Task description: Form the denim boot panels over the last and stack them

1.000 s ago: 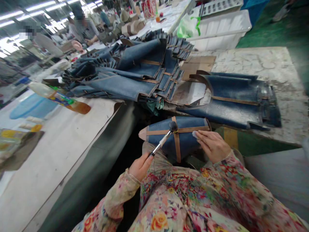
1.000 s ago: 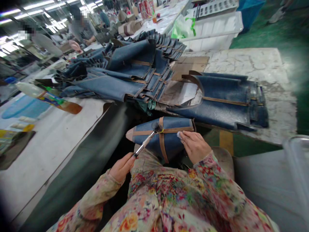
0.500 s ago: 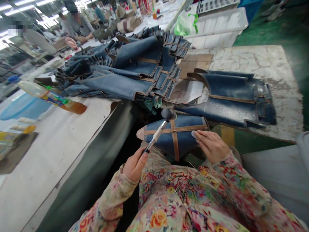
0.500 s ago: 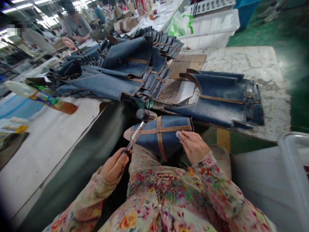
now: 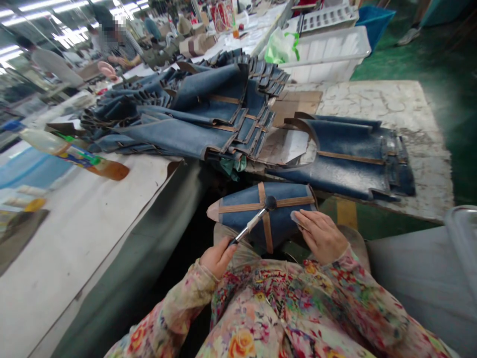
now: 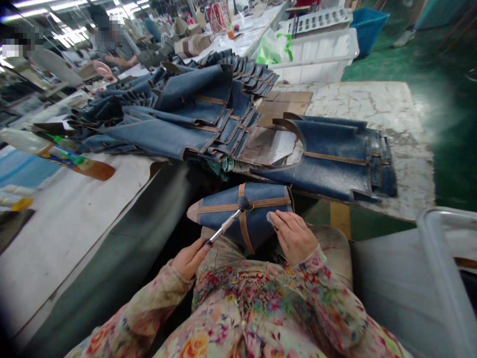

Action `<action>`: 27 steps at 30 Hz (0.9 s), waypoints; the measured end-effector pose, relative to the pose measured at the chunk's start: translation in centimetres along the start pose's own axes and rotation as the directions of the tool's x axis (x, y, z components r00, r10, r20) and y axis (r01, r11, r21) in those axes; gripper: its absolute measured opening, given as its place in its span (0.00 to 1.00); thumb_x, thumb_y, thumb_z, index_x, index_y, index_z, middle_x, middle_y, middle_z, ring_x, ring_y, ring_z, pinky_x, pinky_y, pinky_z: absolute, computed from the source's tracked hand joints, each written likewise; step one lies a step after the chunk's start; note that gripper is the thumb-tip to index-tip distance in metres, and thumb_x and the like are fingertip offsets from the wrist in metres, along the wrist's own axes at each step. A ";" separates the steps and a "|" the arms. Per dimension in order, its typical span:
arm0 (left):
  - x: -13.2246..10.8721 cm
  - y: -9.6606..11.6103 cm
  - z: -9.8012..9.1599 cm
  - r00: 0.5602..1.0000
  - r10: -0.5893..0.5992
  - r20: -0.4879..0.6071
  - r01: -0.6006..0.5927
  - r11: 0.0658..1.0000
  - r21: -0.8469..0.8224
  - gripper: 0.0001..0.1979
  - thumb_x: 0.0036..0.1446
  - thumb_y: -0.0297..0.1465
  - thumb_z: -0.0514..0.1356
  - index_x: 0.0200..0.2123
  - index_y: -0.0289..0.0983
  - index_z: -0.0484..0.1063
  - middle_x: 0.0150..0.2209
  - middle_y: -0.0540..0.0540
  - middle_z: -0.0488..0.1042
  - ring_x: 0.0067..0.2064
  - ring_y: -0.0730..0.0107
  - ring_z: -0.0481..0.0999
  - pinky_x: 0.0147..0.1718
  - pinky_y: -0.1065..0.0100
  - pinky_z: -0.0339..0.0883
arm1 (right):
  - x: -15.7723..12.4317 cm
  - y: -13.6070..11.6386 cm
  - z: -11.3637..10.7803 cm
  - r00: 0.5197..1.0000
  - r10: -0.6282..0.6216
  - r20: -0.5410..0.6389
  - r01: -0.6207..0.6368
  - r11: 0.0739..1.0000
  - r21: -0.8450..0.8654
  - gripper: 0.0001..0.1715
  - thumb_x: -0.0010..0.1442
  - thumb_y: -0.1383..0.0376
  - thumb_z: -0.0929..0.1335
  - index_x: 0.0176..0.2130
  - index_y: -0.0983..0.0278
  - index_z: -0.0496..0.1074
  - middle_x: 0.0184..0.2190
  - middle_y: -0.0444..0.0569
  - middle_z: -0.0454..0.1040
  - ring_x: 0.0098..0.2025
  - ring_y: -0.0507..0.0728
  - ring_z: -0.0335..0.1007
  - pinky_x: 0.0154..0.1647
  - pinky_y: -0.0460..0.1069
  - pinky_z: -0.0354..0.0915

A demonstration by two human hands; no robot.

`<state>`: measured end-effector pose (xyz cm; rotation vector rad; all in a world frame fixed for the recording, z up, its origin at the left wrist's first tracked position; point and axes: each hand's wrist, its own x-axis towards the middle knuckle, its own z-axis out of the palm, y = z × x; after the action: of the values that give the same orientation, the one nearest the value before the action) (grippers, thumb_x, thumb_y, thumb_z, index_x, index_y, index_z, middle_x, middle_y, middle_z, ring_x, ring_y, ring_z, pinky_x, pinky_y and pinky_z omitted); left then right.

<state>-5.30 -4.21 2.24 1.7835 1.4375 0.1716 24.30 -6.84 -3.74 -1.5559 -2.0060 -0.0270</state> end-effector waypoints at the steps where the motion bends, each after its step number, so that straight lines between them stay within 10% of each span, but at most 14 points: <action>1: 0.2 0.4 0.0 1.000 0.021 0.010 -0.021 1.000 0.011 0.18 0.56 0.43 0.46 0.37 0.36 0.67 0.22 0.51 0.63 0.24 0.74 0.64 0.24 0.73 0.58 | -0.1 -0.1 0.0 1.000 -0.005 -0.001 0.005 1.000 0.006 0.22 0.59 0.70 0.59 0.52 0.63 0.65 0.47 0.50 0.69 0.50 0.56 0.62 0.53 0.53 0.61; 7: 1.8 3.6 1.1 0.986 0.167 0.013 -0.165 0.983 -0.078 0.21 0.59 0.43 0.42 0.43 0.36 0.65 0.22 0.51 0.63 0.24 0.74 0.64 0.24 0.74 0.57 | -0.2 -0.4 0.0 0.999 -0.008 -0.031 0.009 1.000 0.024 0.23 0.58 0.72 0.58 0.53 0.64 0.64 0.48 0.50 0.68 0.51 0.56 0.60 0.54 0.53 0.60; 27: 4.9 7.7 3.2 0.981 0.121 0.151 -0.166 0.927 0.336 0.17 0.60 0.41 0.42 0.39 0.39 0.64 0.31 0.47 0.72 0.33 0.66 0.72 0.31 0.70 0.61 | -0.7 -0.4 0.1 0.999 -0.022 -0.046 0.023 1.000 0.017 0.25 0.58 0.72 0.57 0.55 0.64 0.61 0.49 0.51 0.67 0.53 0.57 0.60 0.55 0.55 0.60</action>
<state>3.94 -1.62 3.40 2.1471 1.3034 -0.1298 24.03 -7.53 -4.02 -1.5088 -1.9829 -0.0532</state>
